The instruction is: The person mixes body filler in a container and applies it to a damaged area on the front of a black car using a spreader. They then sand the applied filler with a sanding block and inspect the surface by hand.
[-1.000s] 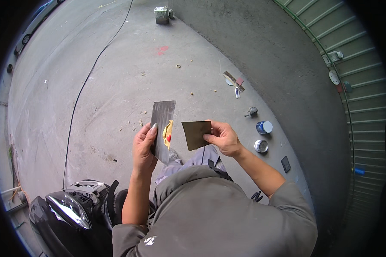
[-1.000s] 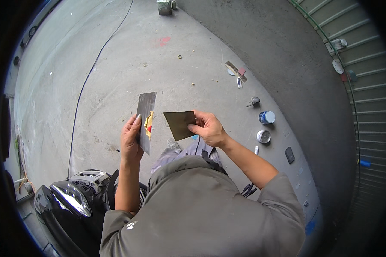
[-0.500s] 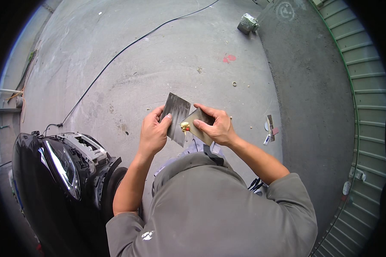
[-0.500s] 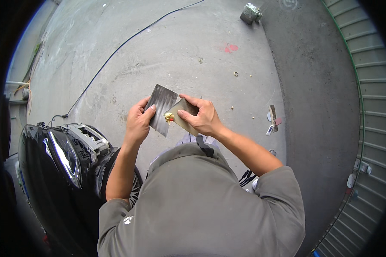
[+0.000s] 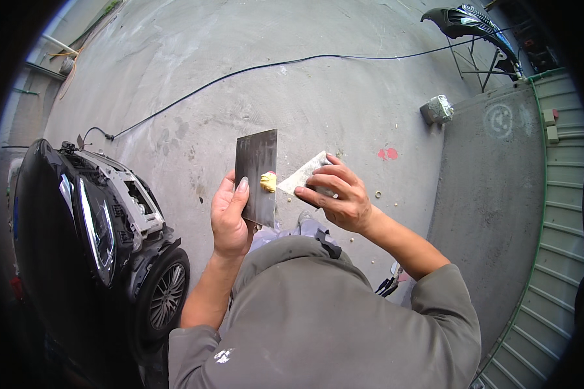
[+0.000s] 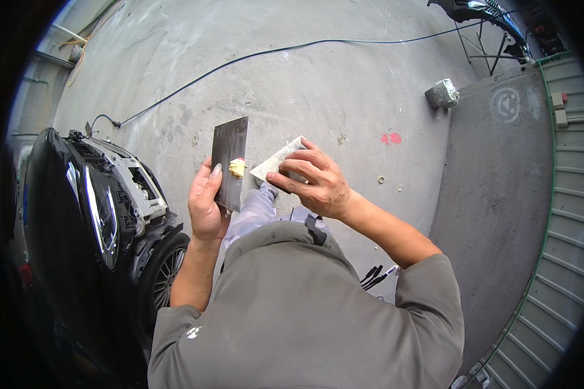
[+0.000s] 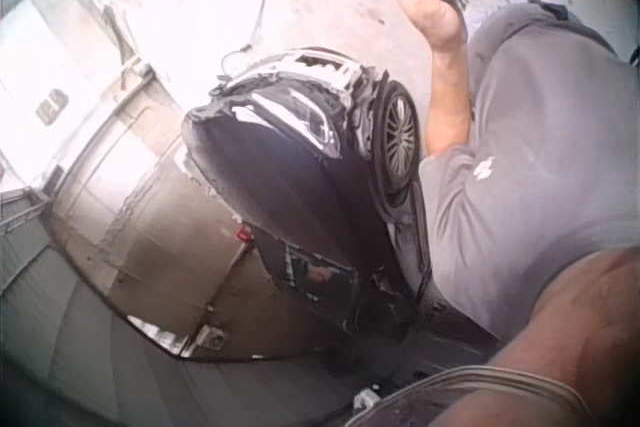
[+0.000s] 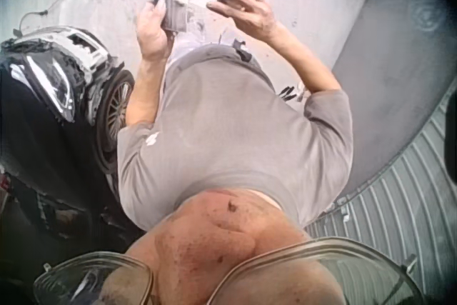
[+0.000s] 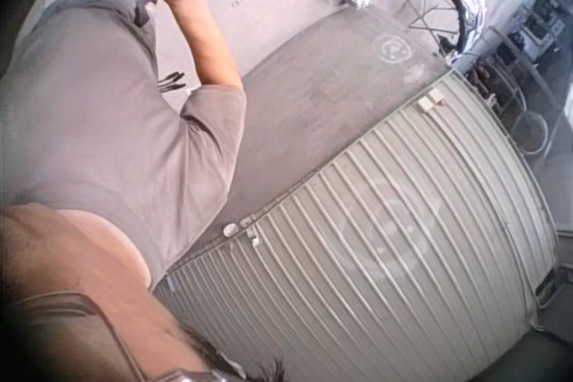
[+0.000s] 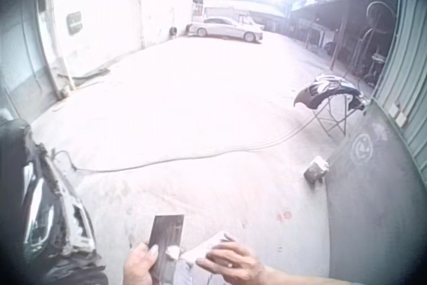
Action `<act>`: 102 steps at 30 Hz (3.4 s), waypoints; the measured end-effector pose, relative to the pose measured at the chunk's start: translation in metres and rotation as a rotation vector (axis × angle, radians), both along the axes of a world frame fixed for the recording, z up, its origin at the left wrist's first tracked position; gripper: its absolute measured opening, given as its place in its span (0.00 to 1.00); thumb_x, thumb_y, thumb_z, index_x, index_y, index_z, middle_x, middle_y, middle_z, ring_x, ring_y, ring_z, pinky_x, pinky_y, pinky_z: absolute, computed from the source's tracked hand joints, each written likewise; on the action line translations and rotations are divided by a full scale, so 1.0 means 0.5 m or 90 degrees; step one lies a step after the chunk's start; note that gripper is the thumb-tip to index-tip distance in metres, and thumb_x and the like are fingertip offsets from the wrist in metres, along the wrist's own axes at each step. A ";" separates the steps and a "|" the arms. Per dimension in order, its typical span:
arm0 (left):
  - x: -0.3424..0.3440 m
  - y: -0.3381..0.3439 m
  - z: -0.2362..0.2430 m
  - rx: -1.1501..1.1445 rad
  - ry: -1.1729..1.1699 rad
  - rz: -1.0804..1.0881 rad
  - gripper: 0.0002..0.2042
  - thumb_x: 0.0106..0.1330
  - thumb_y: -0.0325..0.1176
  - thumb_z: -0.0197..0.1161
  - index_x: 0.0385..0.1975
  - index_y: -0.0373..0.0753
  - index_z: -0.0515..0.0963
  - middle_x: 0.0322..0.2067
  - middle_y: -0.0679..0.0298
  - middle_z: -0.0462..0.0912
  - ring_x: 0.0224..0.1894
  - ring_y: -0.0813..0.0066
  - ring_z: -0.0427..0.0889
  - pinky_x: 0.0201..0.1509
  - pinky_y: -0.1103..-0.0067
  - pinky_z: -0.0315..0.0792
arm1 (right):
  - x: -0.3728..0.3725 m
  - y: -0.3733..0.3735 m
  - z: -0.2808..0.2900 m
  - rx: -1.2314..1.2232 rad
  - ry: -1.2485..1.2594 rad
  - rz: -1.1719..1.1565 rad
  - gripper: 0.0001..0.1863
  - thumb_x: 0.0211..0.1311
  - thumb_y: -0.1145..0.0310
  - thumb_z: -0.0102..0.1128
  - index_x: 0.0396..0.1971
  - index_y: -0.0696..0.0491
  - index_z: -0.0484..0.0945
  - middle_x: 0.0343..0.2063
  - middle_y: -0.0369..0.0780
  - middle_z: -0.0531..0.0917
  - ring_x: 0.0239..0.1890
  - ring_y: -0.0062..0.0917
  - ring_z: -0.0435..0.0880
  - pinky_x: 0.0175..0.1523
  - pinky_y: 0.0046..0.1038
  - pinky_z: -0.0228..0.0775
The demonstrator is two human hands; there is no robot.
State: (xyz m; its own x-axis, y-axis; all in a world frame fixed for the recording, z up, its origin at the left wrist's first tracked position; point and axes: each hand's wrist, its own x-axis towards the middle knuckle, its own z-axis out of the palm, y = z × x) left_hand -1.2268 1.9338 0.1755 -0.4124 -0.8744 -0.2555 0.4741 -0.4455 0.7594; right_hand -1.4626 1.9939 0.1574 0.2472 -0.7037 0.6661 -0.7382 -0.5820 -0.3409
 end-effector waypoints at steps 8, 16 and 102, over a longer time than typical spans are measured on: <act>-0.015 -0.296 -0.065 -0.344 -0.358 -0.005 0.17 0.78 0.25 0.53 0.63 0.26 0.71 0.32 0.60 0.85 0.28 0.82 0.78 0.33 0.79 0.72 | -0.009 -0.289 0.040 0.311 -0.024 0.022 0.17 0.61 0.77 0.69 0.51 0.52 0.85 0.35 0.38 0.85 0.30 0.34 0.86 0.33 0.36 0.79; 0.037 -0.632 -0.056 -0.418 -0.448 0.004 0.18 0.76 0.26 0.54 0.62 0.26 0.73 0.32 0.53 0.88 0.29 0.73 0.84 0.36 0.74 0.77 | 0.064 -0.630 0.082 0.288 0.028 0.071 0.17 0.59 0.77 0.69 0.50 0.50 0.88 0.32 0.37 0.85 0.30 0.32 0.86 0.31 0.33 0.77; 1.447 -2.490 -0.016 0.046 -0.832 0.669 0.20 0.80 0.31 0.51 0.65 0.23 0.68 0.28 0.42 0.82 0.30 0.44 0.84 0.36 0.60 0.74 | 1.679 -3.027 0.053 0.041 0.093 1.015 0.18 0.52 0.79 0.70 0.45 0.54 0.90 0.30 0.34 0.83 0.31 0.28 0.85 0.30 0.31 0.79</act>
State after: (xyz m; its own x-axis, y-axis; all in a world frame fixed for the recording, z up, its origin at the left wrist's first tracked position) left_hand -0.5034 0.6887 0.1677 0.8101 -0.5860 0.0199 -0.3220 -0.4163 0.8503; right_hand -0.6233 0.4805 0.1841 0.7779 0.2985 0.5530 0.5538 -0.7415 -0.3788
